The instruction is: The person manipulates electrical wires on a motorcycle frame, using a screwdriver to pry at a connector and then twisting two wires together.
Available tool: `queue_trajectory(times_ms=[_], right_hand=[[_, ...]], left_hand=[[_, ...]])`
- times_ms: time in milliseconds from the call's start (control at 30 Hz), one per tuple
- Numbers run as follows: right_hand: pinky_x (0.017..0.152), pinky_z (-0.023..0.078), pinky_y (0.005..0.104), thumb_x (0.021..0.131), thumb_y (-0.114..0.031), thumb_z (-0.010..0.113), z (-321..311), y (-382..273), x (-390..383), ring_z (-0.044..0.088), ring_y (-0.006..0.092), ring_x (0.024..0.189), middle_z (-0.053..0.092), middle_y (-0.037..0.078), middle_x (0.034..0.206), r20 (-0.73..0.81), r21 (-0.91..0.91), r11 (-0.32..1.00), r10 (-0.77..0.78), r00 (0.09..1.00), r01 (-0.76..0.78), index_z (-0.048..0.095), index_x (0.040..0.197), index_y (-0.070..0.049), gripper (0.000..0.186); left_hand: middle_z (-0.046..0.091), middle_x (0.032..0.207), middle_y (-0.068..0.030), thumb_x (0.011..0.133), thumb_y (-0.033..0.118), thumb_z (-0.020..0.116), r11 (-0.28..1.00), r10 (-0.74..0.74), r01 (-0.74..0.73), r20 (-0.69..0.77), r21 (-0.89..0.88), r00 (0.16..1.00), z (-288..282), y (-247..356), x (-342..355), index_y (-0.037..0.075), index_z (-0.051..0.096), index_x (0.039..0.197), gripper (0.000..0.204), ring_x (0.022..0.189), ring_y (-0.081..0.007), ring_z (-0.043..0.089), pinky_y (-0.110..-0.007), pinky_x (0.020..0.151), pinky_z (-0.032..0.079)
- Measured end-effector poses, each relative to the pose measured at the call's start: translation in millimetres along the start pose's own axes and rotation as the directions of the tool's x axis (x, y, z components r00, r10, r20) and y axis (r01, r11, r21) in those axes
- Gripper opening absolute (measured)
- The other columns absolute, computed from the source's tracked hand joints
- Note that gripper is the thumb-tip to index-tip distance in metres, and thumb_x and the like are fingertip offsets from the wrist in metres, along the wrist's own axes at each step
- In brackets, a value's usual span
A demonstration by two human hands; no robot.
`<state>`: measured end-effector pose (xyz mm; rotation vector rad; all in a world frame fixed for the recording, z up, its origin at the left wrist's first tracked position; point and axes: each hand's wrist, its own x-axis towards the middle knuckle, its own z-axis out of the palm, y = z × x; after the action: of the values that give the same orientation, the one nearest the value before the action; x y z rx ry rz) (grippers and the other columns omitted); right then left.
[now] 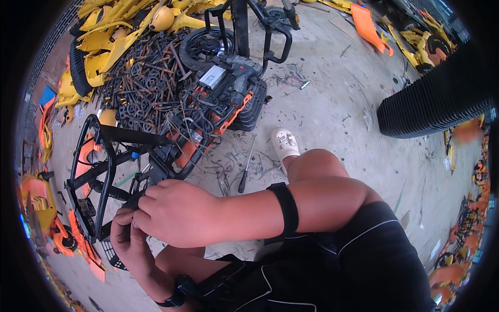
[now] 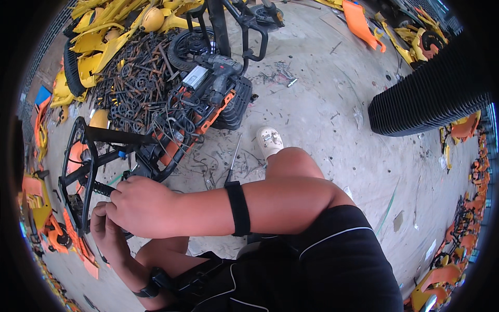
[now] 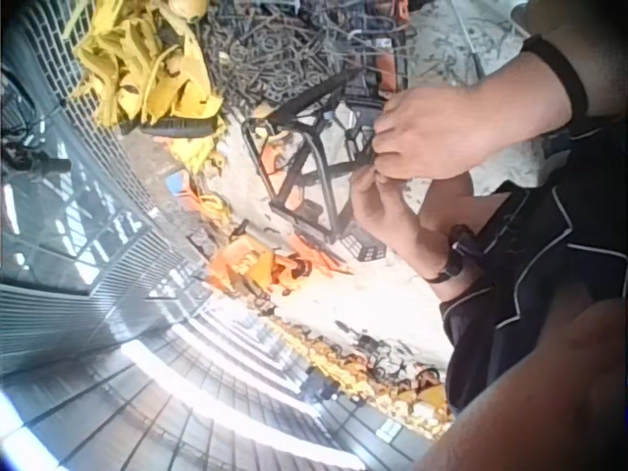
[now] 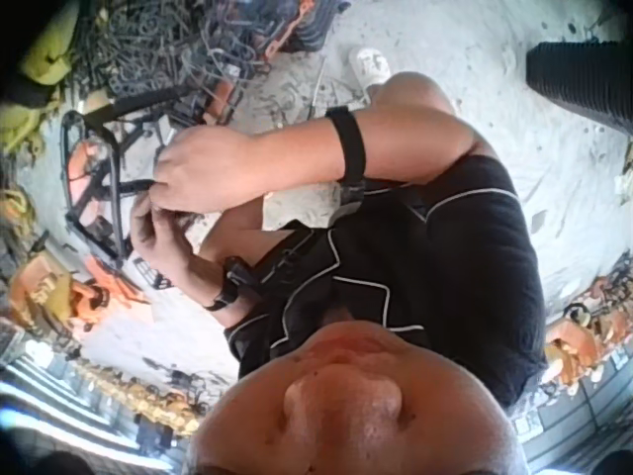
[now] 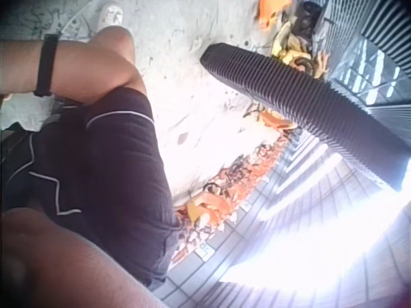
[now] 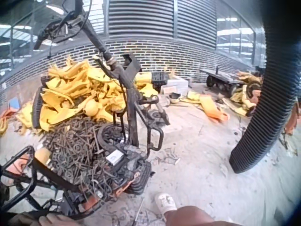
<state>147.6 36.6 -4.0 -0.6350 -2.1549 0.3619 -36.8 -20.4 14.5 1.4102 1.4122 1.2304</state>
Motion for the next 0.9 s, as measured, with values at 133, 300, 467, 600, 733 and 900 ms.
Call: queue_trajectory(times_ms=[133, 300, 467, 600, 733, 900], right_hand=[[0.064, 0.042, 0.0302, 0.075, -0.019, 0.062, 0, -2, -2, 0.056, 0.0174, 0.075, 0.055, 0.000, 0.076, -0.049, -0.103, 0.993, -0.065, 0.997, 0.059, 0.061, 0.081, -0.009, 0.011], [0.064, 0.041, 0.0295, 0.075, -0.020, 0.063, -1, -2, -5, 0.056, 0.0166, 0.077, 0.055, -0.001, 0.076, -0.064, -0.111, 0.991, -0.078, 0.995, 0.070, 0.062, 0.081, -0.011, 0.011], [0.063, 0.040, 0.0292, 0.076, -0.022, 0.062, -5, -3, -8, 0.055, 0.0165, 0.076, 0.055, -0.001, 0.076, -0.078, -0.124, 0.987, -0.116, 0.990, 0.106, 0.063, 0.082, -0.010, 0.013], [0.060, 0.039, 0.0292, 0.075, -0.022, 0.062, -3, -5, -8, 0.053, 0.0167, 0.072, 0.053, 0.000, 0.074, -0.097, -0.184, 0.975, -0.147, 0.984, 0.127, 0.062, 0.080, -0.009, 0.013], [0.058, 0.037, 0.0292, 0.074, -0.022, 0.061, -2, -9, -5, 0.051, 0.0166, 0.069, 0.052, 0.000, 0.072, -0.156, -0.250, 0.961, -0.164, 0.974, 0.121, 0.061, 0.078, -0.008, 0.014], [0.059, 0.039, 0.0296, 0.076, -0.022, 0.061, 0, -10, -1, 0.053, 0.0172, 0.070, 0.056, 0.001, 0.073, -0.147, -0.213, 0.969, -0.155, 0.977, 0.122, 0.063, 0.079, -0.006, 0.016]], left_hand=[[0.056, 0.093, 0.0003, 0.102, 0.019, 0.060, 0.969, 0.055, -0.065, 0.049, 0.238, 0.997, -1, 7, -7, 0.000, 0.057, 0.101, 0.019, 0.080, -0.0064, 0.048, -0.021, 0.069, 0.040], [0.056, 0.095, -0.0020, 0.105, 0.018, 0.053, 0.963, 0.086, -0.105, 0.085, 0.250, 0.993, 0, 8, -13, -0.001, 0.055, 0.104, 0.019, 0.083, -0.0075, 0.049, -0.021, 0.070, 0.041], [0.053, 0.094, -0.0043, 0.103, 0.016, 0.054, 0.977, 0.077, -0.091, 0.081, 0.194, 0.994, 3, 10, -11, -0.003, 0.054, 0.101, 0.019, 0.081, -0.0095, 0.046, -0.023, 0.070, 0.039], [0.055, 0.092, -0.0062, 0.102, 0.016, 0.055, 0.967, 0.088, -0.093, 0.030, 0.237, 0.996, 5, 10, -13, -0.004, 0.055, 0.098, 0.020, 0.079, -0.0124, 0.048, -0.025, 0.069, 0.039], [0.055, 0.085, -0.0083, 0.098, 0.011, 0.055, 0.844, 0.295, -0.260, -0.002, 0.469, 0.956, 10, 12, -13, -0.004, 0.056, 0.094, 0.016, 0.077, -0.0176, 0.049, -0.028, 0.069, 0.040], [0.052, 0.081, -0.0077, 0.093, 0.011, 0.056, 0.833, 0.383, -0.300, -0.093, 0.465, 0.919, 9, 12, -17, -0.003, 0.054, 0.087, 0.015, 0.074, -0.0186, 0.046, -0.030, 0.067, 0.037]])
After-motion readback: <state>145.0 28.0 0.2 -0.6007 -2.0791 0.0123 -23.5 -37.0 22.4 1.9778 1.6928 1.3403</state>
